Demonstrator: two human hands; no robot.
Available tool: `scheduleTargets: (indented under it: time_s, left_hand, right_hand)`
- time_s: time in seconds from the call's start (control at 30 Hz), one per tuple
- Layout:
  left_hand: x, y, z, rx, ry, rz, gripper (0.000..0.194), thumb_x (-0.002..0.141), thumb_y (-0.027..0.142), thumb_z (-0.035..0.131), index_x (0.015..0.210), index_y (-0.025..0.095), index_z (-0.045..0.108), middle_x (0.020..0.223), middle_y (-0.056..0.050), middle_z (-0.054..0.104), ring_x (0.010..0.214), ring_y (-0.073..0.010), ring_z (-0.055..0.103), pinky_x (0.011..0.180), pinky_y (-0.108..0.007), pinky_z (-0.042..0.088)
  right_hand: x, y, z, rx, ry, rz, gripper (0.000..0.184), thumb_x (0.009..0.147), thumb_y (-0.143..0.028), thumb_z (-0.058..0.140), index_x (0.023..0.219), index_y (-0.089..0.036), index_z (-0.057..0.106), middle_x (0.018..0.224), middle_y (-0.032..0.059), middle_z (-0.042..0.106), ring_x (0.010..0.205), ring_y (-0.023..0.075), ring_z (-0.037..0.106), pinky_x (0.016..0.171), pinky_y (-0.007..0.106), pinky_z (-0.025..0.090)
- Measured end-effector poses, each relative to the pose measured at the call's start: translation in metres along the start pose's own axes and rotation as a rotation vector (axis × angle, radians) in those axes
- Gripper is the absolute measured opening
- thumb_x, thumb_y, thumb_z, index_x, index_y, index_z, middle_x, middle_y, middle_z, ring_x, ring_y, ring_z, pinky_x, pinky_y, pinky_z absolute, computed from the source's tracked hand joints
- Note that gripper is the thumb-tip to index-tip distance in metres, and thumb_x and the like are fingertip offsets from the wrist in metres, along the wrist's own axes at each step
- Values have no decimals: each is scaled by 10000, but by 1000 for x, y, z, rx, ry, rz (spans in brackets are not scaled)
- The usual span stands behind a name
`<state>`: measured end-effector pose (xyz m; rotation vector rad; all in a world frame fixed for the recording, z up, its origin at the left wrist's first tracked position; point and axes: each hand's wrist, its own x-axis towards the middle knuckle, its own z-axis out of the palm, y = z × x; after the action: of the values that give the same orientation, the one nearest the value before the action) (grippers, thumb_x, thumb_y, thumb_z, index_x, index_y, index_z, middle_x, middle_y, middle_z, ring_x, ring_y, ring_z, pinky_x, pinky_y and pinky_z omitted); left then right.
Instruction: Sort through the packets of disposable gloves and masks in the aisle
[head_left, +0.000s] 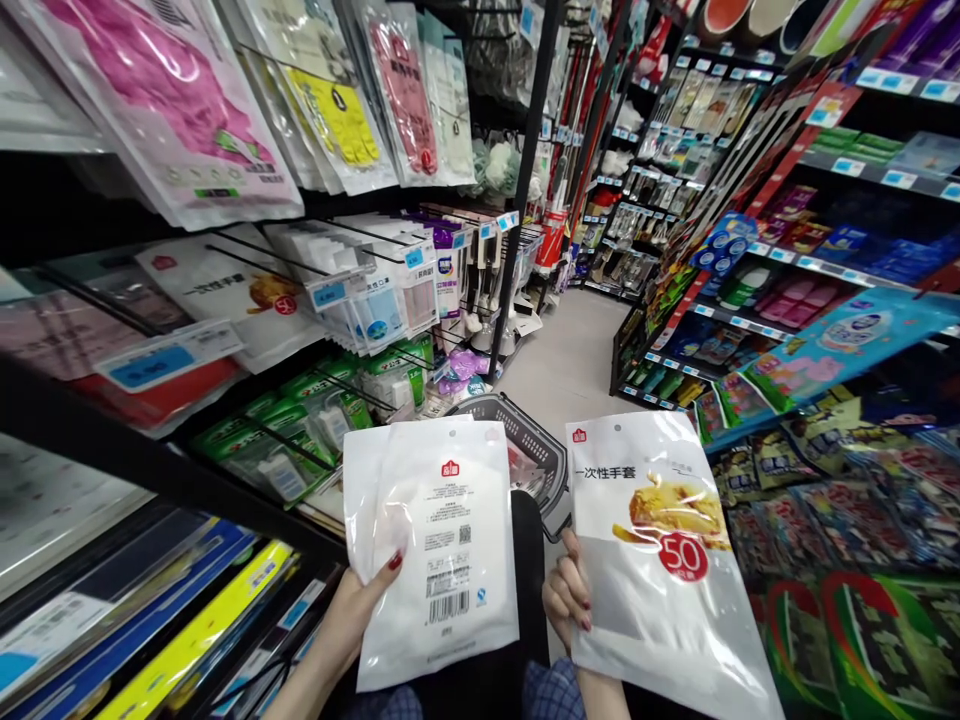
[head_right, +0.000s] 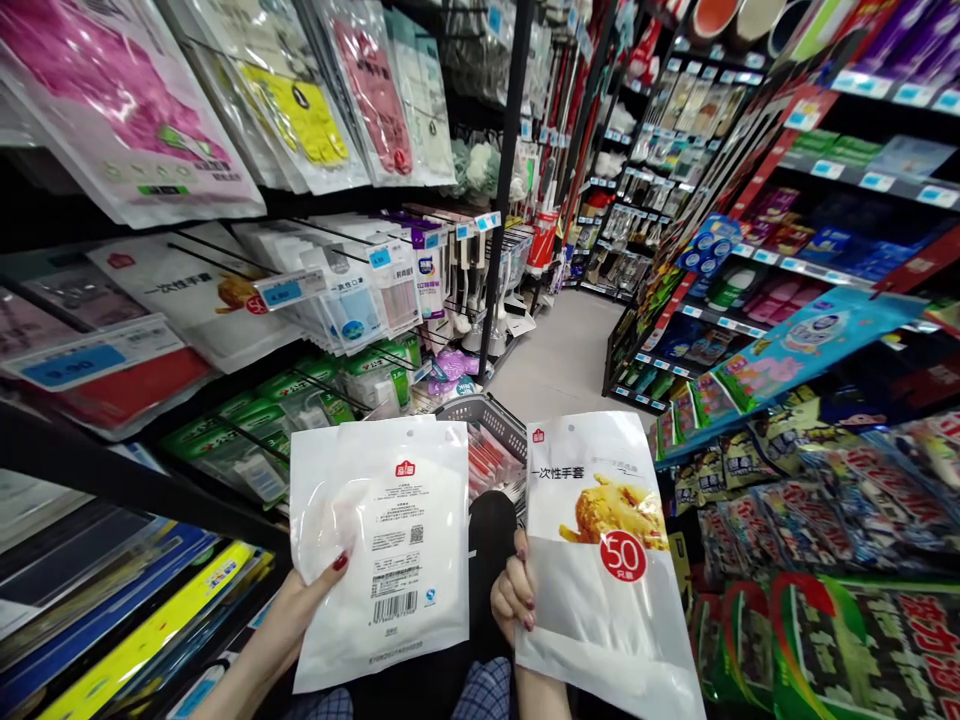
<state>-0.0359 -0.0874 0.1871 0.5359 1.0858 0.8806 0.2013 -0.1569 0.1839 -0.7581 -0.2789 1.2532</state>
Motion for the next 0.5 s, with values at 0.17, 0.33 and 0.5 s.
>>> scheduleTargets:
  time_s: [0.17, 0.33, 0.5]
  left_hand:
    - [3, -2, -2, 79, 67, 69, 700, 610, 432, 738, 1184, 98, 517, 1133, -153, 620, 1118, -304, 519, 975, -395, 410]
    - [8, -7, 3, 342, 200, 145, 519, 641, 494, 681, 960, 87, 644, 1064, -167, 650, 1061, -346, 556, 951, -419, 427]
    - [7, -21, 29, 319, 135, 207, 521, 686, 502, 635, 1011, 94, 626, 1018, -131, 676, 1108, -329, 526, 989, -403, 387]
  right_hand:
    - [-3, -38, 10, -371, 230, -108, 260, 680, -378, 665, 842, -222, 535, 607, -37, 584, 381, 79, 444, 380, 199, 350]
    - [-23, -57, 49, -1186, 424, -420, 196, 712, -382, 616, 804, -224, 544, 576, 2, 572, 486, 161, 499, 455, 249, 336]
    - [-18, 9, 95, -1697, 185, -645, 96, 764, -208, 494, 760, -216, 590, 445, 16, 490, 364, 144, 387, 404, 263, 232]
